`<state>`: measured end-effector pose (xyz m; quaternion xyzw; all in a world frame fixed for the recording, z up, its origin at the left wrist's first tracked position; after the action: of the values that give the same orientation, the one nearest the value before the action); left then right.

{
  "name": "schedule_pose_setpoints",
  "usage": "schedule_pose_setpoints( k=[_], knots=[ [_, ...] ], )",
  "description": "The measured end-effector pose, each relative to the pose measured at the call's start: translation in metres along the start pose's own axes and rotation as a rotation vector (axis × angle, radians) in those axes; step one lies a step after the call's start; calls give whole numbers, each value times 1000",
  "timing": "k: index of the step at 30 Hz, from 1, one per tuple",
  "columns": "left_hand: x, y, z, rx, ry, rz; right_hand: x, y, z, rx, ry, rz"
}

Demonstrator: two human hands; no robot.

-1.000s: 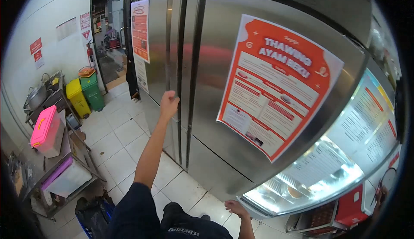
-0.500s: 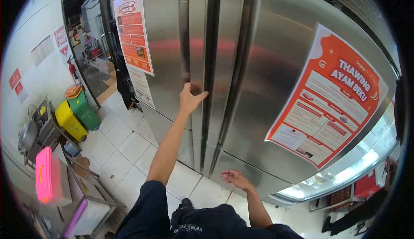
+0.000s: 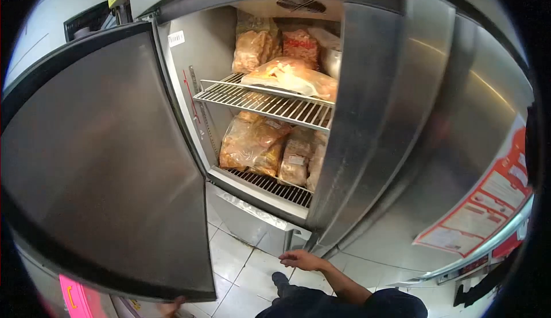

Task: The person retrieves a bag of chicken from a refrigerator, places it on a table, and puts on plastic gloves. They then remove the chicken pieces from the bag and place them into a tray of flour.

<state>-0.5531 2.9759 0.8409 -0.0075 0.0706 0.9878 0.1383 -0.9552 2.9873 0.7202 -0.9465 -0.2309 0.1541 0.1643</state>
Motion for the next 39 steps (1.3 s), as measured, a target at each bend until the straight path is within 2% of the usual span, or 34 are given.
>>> schedule_pose_setpoints(
  k=[4,5,6,7,8,10,11,12,14,15,17,18,20,21,22,24,25,26,28,29,30,32,34,35,36,38,39],
  knots=[
    [-85,-15,-8,-250,640,1039,-34,54,-41,-84,-30,-25],
    [-90,-2,-11,-252,640,1040,-43,74,-43,-145,-129,-39],
    [-98,15,-10,-59,544,1227,-55,95,-60,-141,-127,-40],
    [-101,19,-9,143,437,1404,-61,104,-82,-251,-168,-29],
    [-101,35,-9,139,437,1400,-66,109,-106,-357,-209,-16],
    [-82,71,14,475,879,1753,-79,115,-141,-400,-221,-7],
    [-71,97,37,460,1310,1821,-86,117,-158,-404,-231,4],
    [-75,122,34,467,1294,1807,-93,118,-174,-407,-244,17],
    [-82,177,17,850,1025,1308,-110,112,-211,-523,-288,152],
    [-78,208,15,852,1006,1287,-119,104,-234,-587,-333,236],
    [-63,264,12,1002,830,1068,-133,80,-283,-696,-419,424],
    [-61,282,7,1018,808,1040,-138,69,-305,-744,-456,532],
    [-49,307,6,1036,1144,1219,-151,46,-351,-720,-601,809],
    [-51,317,5,1054,1114,1194,-156,36,-377,-723,-747,1046],
    [-55,322,1,1152,936,1177,-162,27,-399,-718,-904,1276],
    [-59,328,-8,1310,574,1137,-184,21,-433,-427,-1289,1582],
    [-55,326,9,1322,769,1151,-201,20,-435,-310,-1372,1613],
    [-45,331,14,1316,750,1137,-219,20,-430,-193,-1453,1631],
    [-22,354,23,1283,567,868,-256,14,-413,145,-1044,1286],
    [-16,363,26,1276,553,867,-263,10,-405,232,-896,1259],
    [-11,371,30,1317,498,875,-267,8,-405,240,-901,1268],
    [2,386,39,1363,433,872,-275,-5,-400,603,-838,1422],
    [13,396,49,1303,169,820,-291,-16,-395,1078,-929,1347],
    [18,400,53,1281,103,782,-298,-20,-391,1081,-912,1361],
    [26,402,59,1296,91,770,-305,-15,-388,952,-995,1268],
    [36,408,65,1218,-166,605,-319,-5,-379,693,-1140,1071],
    [40,409,63,1205,-220,569,-334,-7,-377,697,-1132,1083]
  ],
)
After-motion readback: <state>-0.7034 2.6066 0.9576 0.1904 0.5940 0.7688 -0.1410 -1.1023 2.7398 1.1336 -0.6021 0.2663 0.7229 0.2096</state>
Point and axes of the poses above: each hand's wrist, its own y-axis towards the middle knuckle, its own x-axis out of the palm, z = x × y, the point moved 4 cm from there along y, towards the middle knuckle, and after that the axes turned 10 degrees about -z, right-handed, at the moved point
